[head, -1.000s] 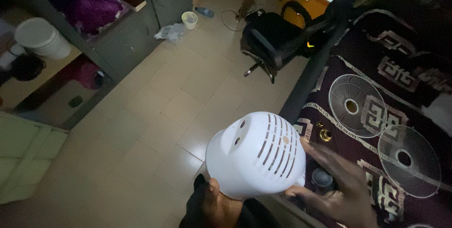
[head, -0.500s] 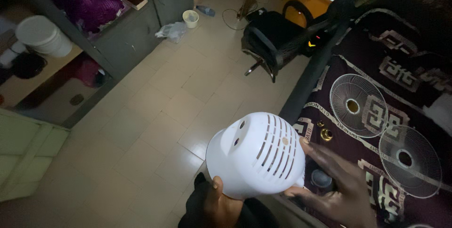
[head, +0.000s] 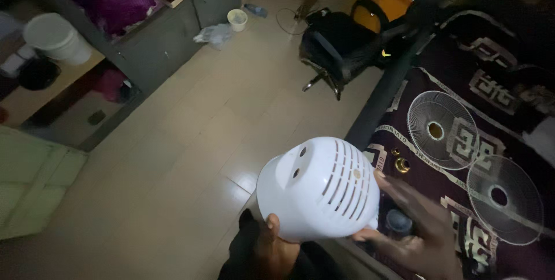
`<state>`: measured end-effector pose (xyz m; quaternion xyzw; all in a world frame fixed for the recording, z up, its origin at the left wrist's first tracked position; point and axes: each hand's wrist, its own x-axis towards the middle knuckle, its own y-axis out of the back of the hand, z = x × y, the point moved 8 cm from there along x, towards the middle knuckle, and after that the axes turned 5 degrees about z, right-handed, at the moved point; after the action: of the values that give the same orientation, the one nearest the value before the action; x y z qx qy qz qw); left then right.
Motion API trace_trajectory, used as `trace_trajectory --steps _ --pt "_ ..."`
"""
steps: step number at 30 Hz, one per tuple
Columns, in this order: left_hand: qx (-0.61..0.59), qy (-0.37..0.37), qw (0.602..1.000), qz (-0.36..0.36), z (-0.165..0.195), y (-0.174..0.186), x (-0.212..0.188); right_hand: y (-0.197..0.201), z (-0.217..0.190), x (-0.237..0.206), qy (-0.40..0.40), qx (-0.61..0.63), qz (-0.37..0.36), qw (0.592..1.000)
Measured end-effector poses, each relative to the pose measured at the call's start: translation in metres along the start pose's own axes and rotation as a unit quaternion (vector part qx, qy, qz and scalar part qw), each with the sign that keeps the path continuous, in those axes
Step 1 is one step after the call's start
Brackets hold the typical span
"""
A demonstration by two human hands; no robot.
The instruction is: The person works on a small electric fan on a bed, using a screwdriver to unscrew the white plastic fan cover and separate it from the motor base. They handle the cover and motor housing, align the cover back onto the base, and press the parts together by hand.
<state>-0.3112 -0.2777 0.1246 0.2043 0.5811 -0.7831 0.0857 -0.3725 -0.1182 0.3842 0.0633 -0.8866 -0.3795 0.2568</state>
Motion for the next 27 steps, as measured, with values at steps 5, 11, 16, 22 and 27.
trace_trajectory --steps 5,11,16,22,27 --pt "0.015 0.015 0.996 -0.086 -0.006 -0.021 0.012 0.002 0.027 -0.007 -0.037 0.041 0.005 0.998" --pt "0.029 0.021 0.993 -0.116 -0.006 -0.011 0.012 -0.011 0.042 0.009 0.032 0.011 -0.131 0.991" --pt "0.039 0.031 0.990 -0.131 -0.003 -0.001 0.011 -0.014 0.027 0.004 0.070 0.026 -0.091 0.993" --pt "0.040 0.038 0.989 -0.134 -0.005 0.003 0.007 -0.014 0.019 -0.001 0.037 -0.027 -0.065 0.997" --pt "0.043 0.042 0.988 -0.142 -0.005 -0.006 0.003 -0.011 0.018 -0.003 0.034 -0.051 -0.022 0.998"
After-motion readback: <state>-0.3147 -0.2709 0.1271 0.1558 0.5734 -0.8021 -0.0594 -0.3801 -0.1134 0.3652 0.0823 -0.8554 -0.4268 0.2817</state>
